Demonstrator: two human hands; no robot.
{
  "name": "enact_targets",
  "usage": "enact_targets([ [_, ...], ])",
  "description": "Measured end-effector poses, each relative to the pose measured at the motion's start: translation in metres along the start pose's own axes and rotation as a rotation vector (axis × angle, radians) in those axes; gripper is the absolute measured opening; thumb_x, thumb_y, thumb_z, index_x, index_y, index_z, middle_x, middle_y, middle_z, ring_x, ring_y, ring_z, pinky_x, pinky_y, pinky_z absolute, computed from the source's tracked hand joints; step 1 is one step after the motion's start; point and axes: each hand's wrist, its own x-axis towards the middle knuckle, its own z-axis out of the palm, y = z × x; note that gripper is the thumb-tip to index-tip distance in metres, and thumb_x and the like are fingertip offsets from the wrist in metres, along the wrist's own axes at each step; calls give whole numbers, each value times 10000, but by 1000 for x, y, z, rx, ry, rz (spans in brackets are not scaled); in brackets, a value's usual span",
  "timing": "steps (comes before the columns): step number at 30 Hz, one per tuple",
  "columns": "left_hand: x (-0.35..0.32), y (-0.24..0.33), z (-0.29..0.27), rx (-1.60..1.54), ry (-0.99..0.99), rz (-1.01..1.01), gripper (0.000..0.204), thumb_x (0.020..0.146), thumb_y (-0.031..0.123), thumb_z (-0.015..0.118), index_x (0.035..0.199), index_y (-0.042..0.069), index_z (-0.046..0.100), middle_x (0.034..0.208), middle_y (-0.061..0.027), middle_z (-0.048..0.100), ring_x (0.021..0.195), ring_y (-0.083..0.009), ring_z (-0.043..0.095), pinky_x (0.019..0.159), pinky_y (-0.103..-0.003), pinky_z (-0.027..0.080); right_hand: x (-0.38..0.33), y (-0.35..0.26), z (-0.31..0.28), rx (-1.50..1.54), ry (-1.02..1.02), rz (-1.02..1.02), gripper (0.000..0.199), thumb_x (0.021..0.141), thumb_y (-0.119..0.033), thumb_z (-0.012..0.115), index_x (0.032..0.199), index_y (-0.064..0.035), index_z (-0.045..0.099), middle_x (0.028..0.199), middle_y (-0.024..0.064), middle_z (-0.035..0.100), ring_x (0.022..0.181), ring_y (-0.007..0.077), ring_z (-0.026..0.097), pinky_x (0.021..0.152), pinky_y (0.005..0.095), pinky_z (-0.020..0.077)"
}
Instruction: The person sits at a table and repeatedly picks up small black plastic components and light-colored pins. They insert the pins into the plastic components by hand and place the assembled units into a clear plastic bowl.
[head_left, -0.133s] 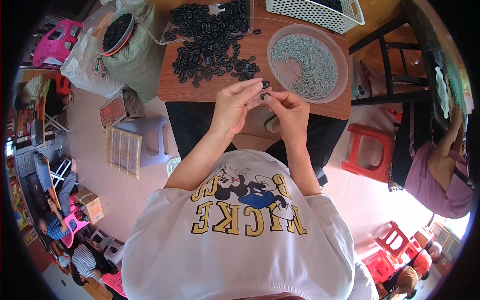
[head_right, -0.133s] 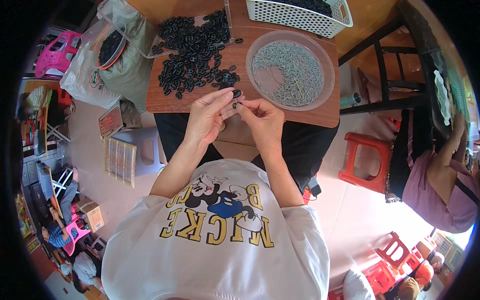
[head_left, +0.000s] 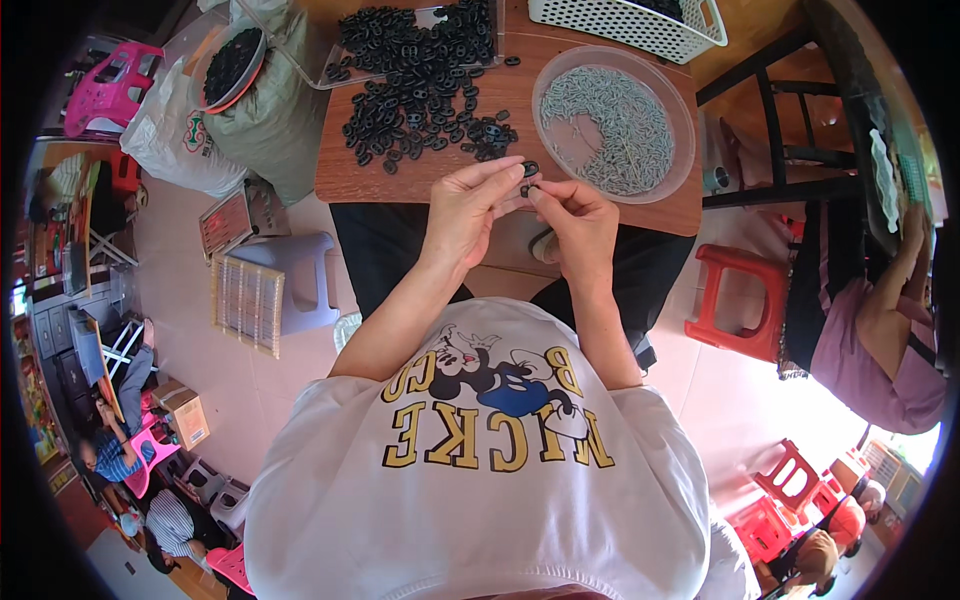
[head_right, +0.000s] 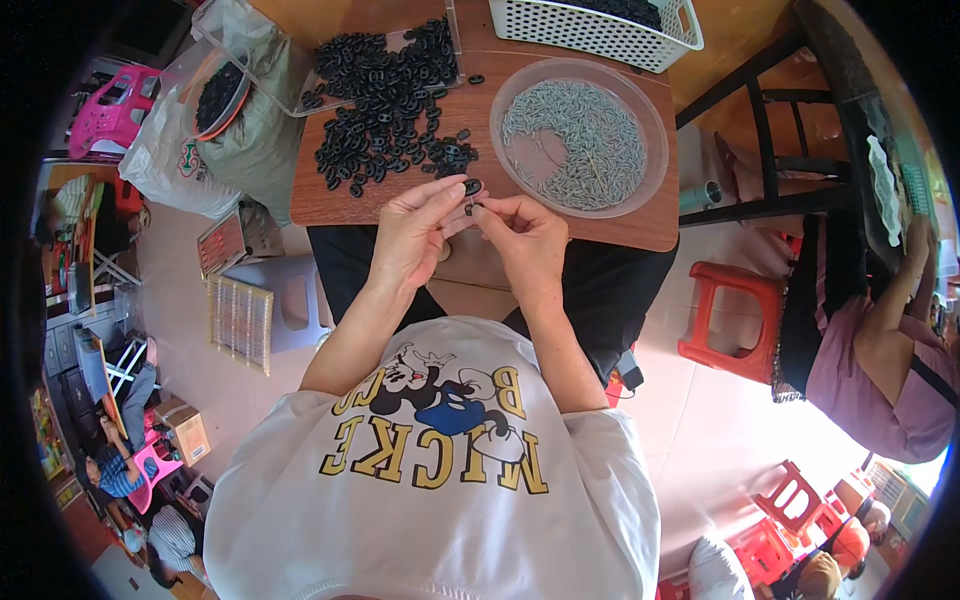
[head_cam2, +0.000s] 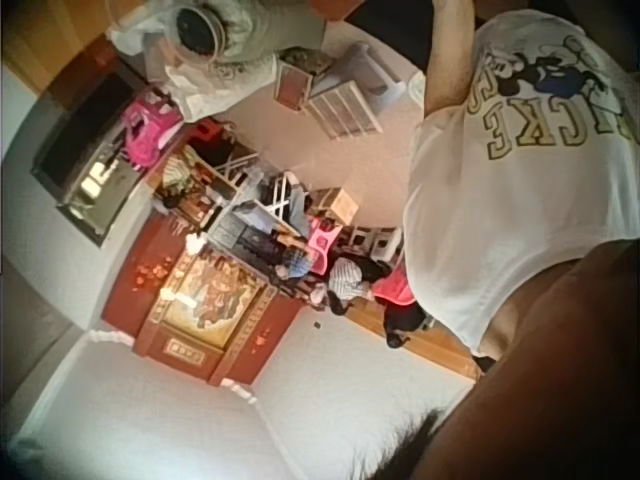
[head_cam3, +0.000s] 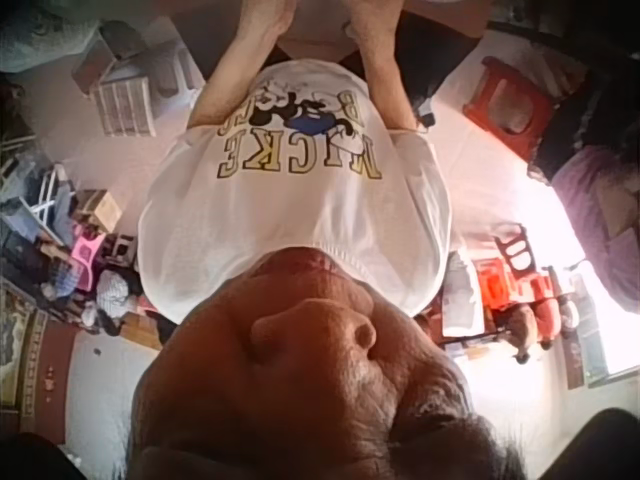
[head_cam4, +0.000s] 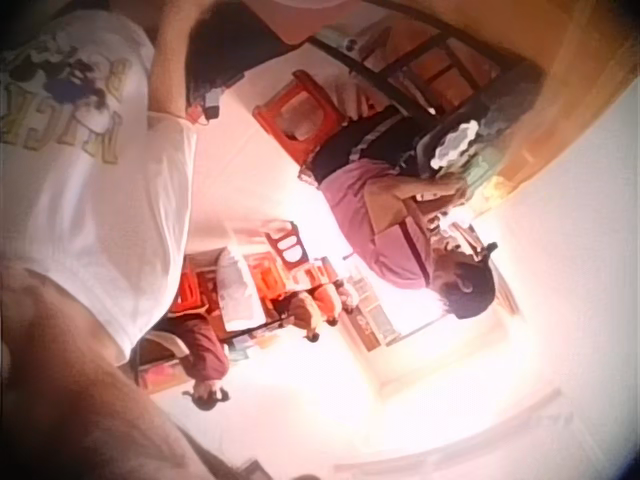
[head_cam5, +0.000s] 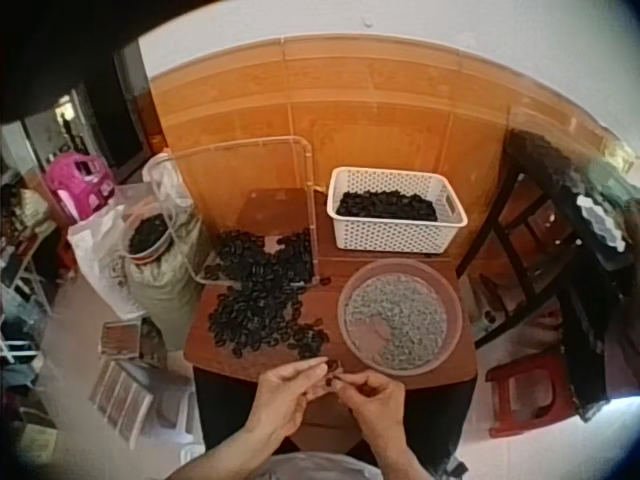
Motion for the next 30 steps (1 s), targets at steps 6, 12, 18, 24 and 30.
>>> enact_targets([
  [6, 0, -4, -3, 59, 1, 67, 203, 856, 14, 587, 1035, -79, 605, 983, -205, 639, 913, -259, 646, 777, -355, 551, -1, 0, -1, -1, 1, 11, 119, 767, -37, 688, 866, 27, 669, 725, 29, 640, 615, 47, 541, 561, 172, 415],
  [12, -1, -5, -4, 160, 8, 148, 188, 835, 2, 615, 1008, -70, 627, 950, -177, 654, 873, -238, 654, 750, -321, 554, -3, -3, -1, -28, -5, 48, 125, 763, -39, 693, 867, 26, 670, 721, 29, 640, 612, 43, 536, 553, 168, 403],
  [18, -1, -7, -8, 140, 11, 133, 178, 831, -1, 618, 996, -65, 636, 937, -169, 657, 844, -222, 657, 735, -310, 557, -4, -4, 1, -23, 5, 52, 122, 762, -36, 694, 865, 27, 670, 712, 22, 633, 610, 36, 529, 550, 164, 395],
  [24, -4, -6, -7, 162, 3, 152, 184, 823, 33, 645, 984, -57, 649, 908, -140, 669, 781, -157, 644, 694, -269, 547, -5, -2, 1, -38, -5, 40, 116, 766, -31, 688, 865, 25, 669, 717, 22, 635, 609, 35, 530, 546, 165, 394],
  [30, -10, -6, -7, 280, -16, 215, 198, 811, 7, 649, 1001, -52, 646, 895, -133, 669, 744, -159, 649, 685, -247, 529, -6, -4, 5, 13, 14, 37, 189, 775, -24, 672, 957, 25, 650, 722, 17, 632, 628, 35, 539, 567, 163, 397],
])
